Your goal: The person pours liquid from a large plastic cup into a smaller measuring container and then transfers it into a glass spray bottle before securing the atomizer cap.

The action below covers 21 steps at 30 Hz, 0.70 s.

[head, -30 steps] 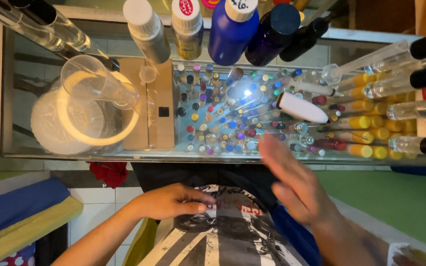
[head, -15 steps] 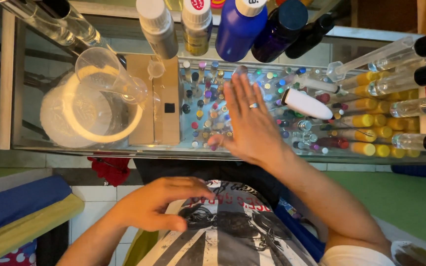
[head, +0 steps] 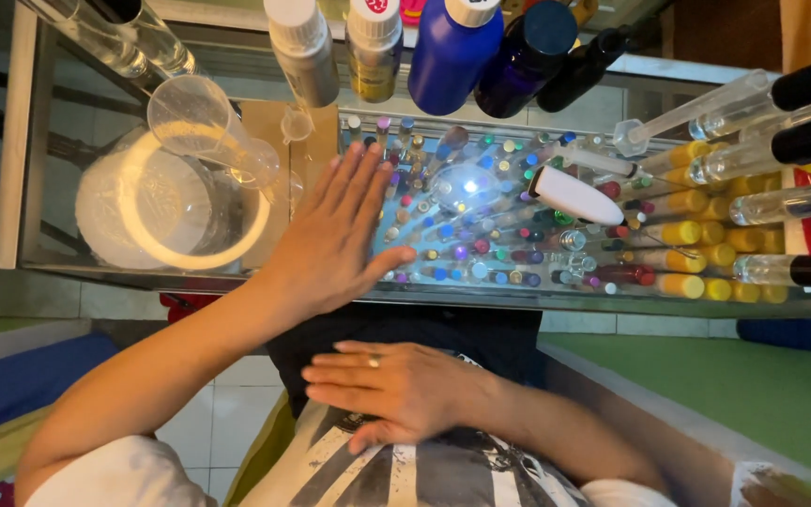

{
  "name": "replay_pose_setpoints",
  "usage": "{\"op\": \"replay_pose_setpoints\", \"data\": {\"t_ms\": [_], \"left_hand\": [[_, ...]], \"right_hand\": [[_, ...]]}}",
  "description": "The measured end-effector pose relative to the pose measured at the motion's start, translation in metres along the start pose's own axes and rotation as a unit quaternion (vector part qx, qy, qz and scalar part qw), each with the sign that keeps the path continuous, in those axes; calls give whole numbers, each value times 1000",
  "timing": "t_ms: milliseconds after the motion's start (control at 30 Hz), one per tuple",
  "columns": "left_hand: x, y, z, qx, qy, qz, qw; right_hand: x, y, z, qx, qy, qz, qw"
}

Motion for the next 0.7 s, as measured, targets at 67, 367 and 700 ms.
{"op": "replay_pose_setpoints", "data": {"t_ms": [67,367,700], "left_hand": [[6,1,4,0,18,-6,1000],[40,-8,109,147,-155,-114,970],[-28,-51,80,136,-202,190,951]], "right_hand": [[-20,-16,-5,23,11,17,1000],[-109,-71,-10,146,-47,239,959],[-121,-168,18,106,-219,494,834]]}}
Point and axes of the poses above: each hand's wrist, its own y-axis towards the middle knuckle, its own x-axis out of the palm, z = x × y, the point moved 6 cm from there along y, towards the middle knuckle, and after that the axes turned 12 degrees about z, right-handed, at the moved point
